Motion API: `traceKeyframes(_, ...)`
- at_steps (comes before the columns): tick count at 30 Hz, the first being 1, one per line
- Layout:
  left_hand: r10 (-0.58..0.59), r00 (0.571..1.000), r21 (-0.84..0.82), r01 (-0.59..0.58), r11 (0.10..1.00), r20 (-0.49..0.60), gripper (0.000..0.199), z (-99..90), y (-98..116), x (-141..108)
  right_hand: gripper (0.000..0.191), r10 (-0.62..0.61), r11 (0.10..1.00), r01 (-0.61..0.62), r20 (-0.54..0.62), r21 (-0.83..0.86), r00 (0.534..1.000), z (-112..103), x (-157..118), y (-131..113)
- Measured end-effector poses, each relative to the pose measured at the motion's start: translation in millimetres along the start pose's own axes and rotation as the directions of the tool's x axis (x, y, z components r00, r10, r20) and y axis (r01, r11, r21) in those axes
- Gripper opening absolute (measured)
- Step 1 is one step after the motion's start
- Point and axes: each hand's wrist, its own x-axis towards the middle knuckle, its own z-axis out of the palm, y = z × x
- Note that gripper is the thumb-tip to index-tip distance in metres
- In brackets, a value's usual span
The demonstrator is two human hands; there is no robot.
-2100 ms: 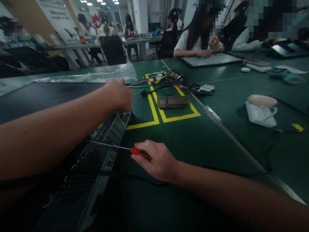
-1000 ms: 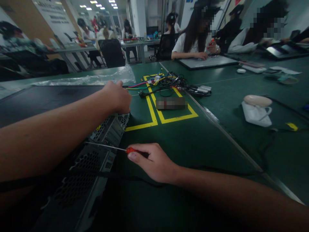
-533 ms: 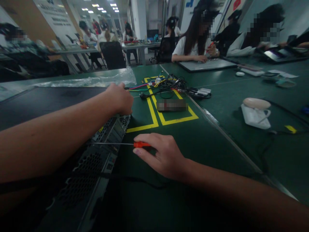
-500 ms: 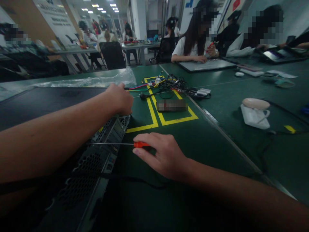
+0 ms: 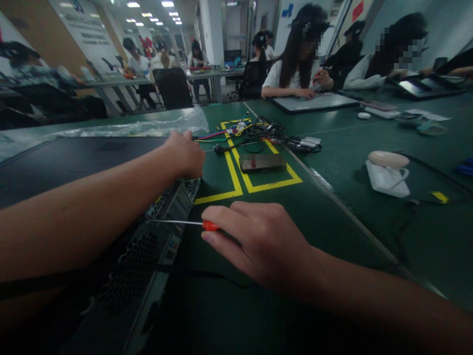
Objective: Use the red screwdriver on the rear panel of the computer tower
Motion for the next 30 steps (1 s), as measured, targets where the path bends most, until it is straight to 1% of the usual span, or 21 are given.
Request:
traceKeyframes(5,-0.011,1.0,0.004,0.011,1.0,0.008,0.05,-0.8,0.1,-0.2,0.017,0.005,1.0,-0.005,0.009,-0.007,1.0,3.5,-1.1,3.4)
traceKeyframes(9,-0.015,1.0,0.008,0.014,1.0,0.022,0.051,-2.0,0.5,-1.0,0.021,0.019,0.999,-0.018,0.04,-0.031,0.999,-0.9,0.6,0.2)
traceKeyframes(10,-0.018,1.0,0.011,0.018,1.0,0.015,0.051,-2.3,0.7,-1.2,0.022,0.051,0.998,-0.047,0.098,-0.041,0.994,-2.9,1.2,-1.2)
traceKeyframes(13,-0.026,0.999,0.024,0.025,0.999,0.024,0.053,-3.1,1.2,-1.7,0.023,0.102,0.993,-0.091,0.159,-0.071,0.982,-8.8,3.1,-5.0)
traceKeyframes(17,-0.024,0.999,0.046,0.022,0.999,0.03,0.053,-4.8,2.0,-2.9,0.023,0.113,0.99,-0.092,0.221,-0.104,0.969,-12.2,4.4,-6.7)
traceKeyframes(24,-0.025,0.999,0.029,0.024,0.999,0.028,0.053,-4.7,1.9,-2.8,0.024,0.128,0.992,-0.115,0.288,-0.061,0.949,-10.9,3.0,-4.2)
traceKeyframes(30,-0.035,0.999,0.017,0.035,0.999,0.034,0.052,-5.9,2.5,-3.2,0.02,0.127,0.99,-0.141,0.361,0.012,0.924,-13.7,6.0,-2.0)
